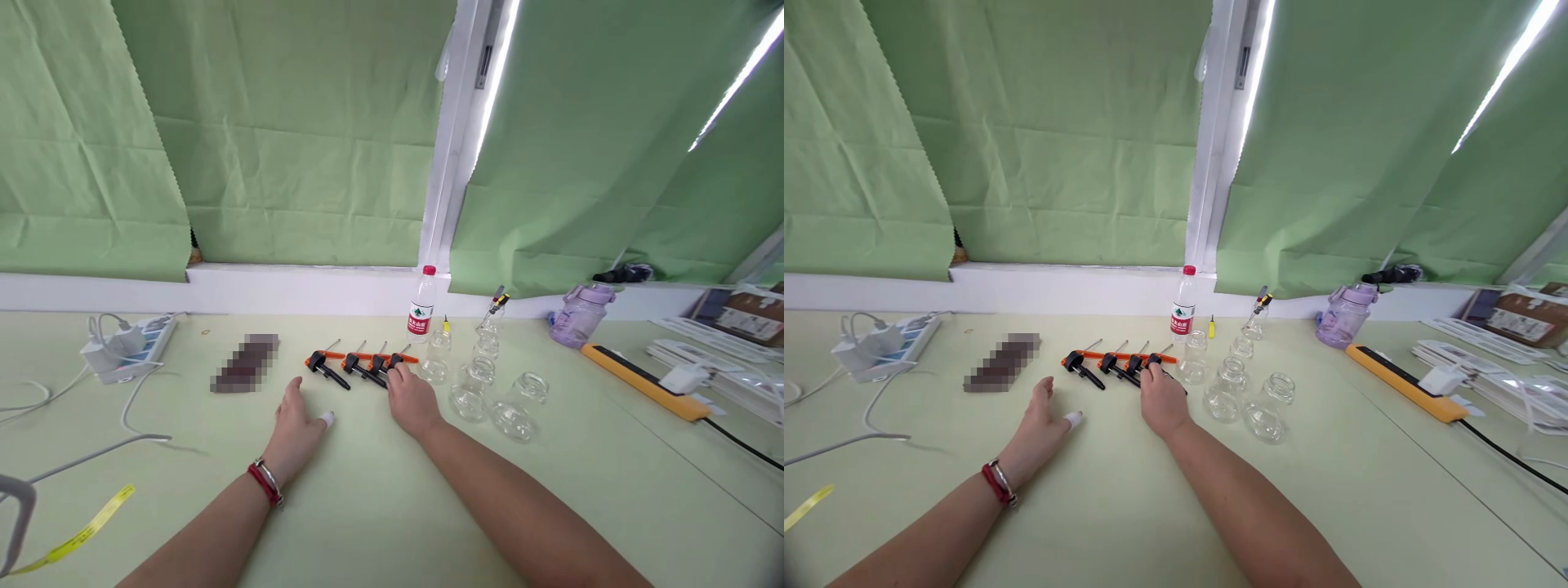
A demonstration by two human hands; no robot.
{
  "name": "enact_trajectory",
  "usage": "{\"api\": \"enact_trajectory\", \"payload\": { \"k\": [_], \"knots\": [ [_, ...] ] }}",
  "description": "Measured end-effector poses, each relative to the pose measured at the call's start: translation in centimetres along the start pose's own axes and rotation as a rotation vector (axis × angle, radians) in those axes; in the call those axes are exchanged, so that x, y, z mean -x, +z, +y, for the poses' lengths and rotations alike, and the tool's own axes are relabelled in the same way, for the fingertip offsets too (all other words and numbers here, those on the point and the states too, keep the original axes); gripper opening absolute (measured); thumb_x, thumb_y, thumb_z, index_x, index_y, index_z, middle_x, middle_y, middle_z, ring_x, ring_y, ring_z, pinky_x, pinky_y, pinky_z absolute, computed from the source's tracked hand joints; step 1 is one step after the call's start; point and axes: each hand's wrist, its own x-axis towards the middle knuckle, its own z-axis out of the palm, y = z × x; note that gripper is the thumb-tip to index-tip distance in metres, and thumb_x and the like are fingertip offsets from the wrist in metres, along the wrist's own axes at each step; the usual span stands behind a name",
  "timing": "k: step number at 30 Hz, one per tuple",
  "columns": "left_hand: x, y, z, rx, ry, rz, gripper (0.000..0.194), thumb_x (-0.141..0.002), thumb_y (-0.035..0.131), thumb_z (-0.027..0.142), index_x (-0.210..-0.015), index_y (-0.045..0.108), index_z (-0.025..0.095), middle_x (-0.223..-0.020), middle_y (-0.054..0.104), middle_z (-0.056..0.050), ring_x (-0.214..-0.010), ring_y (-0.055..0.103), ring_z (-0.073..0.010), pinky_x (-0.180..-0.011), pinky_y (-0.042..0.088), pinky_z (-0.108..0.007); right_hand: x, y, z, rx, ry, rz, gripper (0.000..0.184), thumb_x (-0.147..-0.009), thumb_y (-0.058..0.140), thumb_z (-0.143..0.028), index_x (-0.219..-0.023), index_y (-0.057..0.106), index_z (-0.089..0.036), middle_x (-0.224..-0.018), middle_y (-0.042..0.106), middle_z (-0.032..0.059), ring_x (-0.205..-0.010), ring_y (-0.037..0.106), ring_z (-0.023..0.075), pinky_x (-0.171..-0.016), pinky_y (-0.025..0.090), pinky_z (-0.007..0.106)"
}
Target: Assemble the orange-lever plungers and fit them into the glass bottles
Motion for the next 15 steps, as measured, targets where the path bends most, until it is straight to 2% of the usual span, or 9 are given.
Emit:
{"api": "enact_trajectory", "payload": {
  "k": [3,4,7,11,15],
  "knots": [
    [0.2,-0.1,0.1,-0.185,0.056,-0.066,0.072,-0.073,0.058,0.036,-0.136,0.035,0.01,-0.15,0.023,-0.024,-0.14,0.016,-0.0337,-0.111,0.007,-0.055,1.4,-0.2,2.0,0.038,0.037,-0.006,0.028,-0.091,0.036,-0.014,-0.115,0.051,-0.016,-0.129,0.047,0.0119,-0.088,0.059,0.02,-0.069,0.041,0.029],
    [0.2,-0.1,0.0,-0.237,0.075,-0.09,0.068,-0.073,0.057,0.038,-0.133,0.041,0.01,-0.15,0.022,-0.024,-0.14,0.014,-0.034,-0.111,0.003,-0.056,1.7,-0.2,2.5,0.047,0.056,-0.011,0.029,-0.089,0.036,-0.012,-0.115,0.05,-0.016,-0.13,0.046,0.0123,-0.087,0.059,0.02,-0.068,0.041,0.029],
    [0.2,0.0,-0.2,-0.367,0.106,-0.139,0.065,-0.077,0.051,0.045,-0.132,0.045,0.011,-0.15,0.022,-0.025,-0.14,0.014,-0.0354,-0.108,0.002,-0.06,2.1,-0.1,3.4,0.065,0.115,-0.031,0.031,-0.086,0.039,-0.009,-0.115,0.05,-0.015,-0.125,0.05,0.013,-0.083,0.061,0.0199,-0.064,0.041,0.029],
    [0.1,0.0,-0.5,-0.485,0.12,-0.16,0.067,-0.082,0.043,0.047,-0.139,0.039,0.012,-0.15,0.021,-0.024,-0.14,0.014,-0.0356,-0.105,0.005,-0.063,1.8,0.2,3.8,0.065,0.174,-0.068,0.028,-0.084,0.043,-0.009,-0.11,0.051,-0.016,-0.106,0.059,0.0106,-0.08,0.062,0.0206,-0.06,0.039,0.028],
    [0.3,0.0,-0.4,-0.557,0.14,-0.174,0.066,-0.085,0.037,0.048,-0.141,0.035,0.014,-0.151,0.021,-0.021,-0.14,0.014,-0.0344,-0.105,0.007,-0.063,1.5,0.3,3.9,0.051,0.196,-0.105,0.027,-0.081,0.045,-0.005,-0.103,0.053,-0.017,-0.1,0.062,0.0098,-0.081,0.063,0.0205,-0.06,0.039,0.026]
  ]
}}
